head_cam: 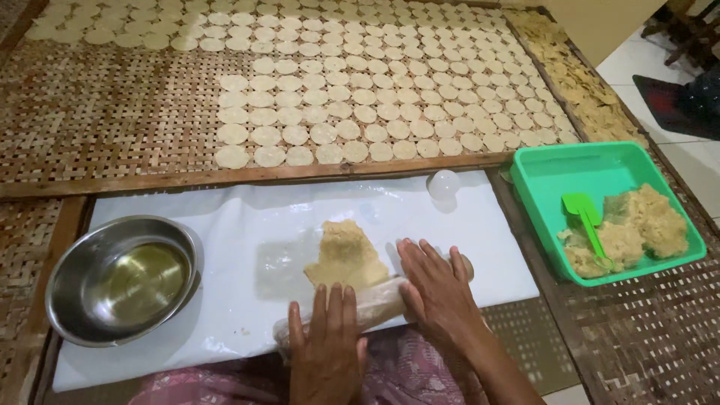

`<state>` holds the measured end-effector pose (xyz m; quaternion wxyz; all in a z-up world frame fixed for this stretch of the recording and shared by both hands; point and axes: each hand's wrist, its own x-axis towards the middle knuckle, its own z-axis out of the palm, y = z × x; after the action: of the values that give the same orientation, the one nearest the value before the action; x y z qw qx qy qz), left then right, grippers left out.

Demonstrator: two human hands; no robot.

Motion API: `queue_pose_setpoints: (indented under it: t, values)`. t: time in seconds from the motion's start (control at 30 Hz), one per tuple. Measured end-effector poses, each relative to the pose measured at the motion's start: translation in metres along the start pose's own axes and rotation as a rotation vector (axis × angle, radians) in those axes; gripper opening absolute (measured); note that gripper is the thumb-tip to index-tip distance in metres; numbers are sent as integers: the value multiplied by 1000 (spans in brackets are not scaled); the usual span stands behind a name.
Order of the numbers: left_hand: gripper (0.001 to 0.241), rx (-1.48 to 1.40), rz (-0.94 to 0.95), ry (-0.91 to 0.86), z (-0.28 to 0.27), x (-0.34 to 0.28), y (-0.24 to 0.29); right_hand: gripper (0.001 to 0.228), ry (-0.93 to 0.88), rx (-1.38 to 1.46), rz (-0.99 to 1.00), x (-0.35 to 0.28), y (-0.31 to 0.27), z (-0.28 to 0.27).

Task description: Rolling out dough and cutting it into small circular cracker shapes to place on a bamboo drying rack.

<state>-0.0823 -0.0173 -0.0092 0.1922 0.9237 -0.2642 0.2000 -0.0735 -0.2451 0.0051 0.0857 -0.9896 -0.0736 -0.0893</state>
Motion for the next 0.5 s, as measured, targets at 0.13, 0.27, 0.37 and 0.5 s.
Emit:
queue_pose_setpoints:
  t: [0.13,0.27,0.37,0.5]
  values:
    - [63,212,31,83,33,-18,-12,72,-11,41,-129,2,12,-15]
    - [58,152,121,57,41,-7,-41,74,-366,105,-66,40,0,-51]
    - [70,91,68,-53,-9,31,-50,64,-371,161,-99,78,1,-52]
    - [72,71,-49,-68,-26,55,-68,50,-218,186,-126,127,-11,-32]
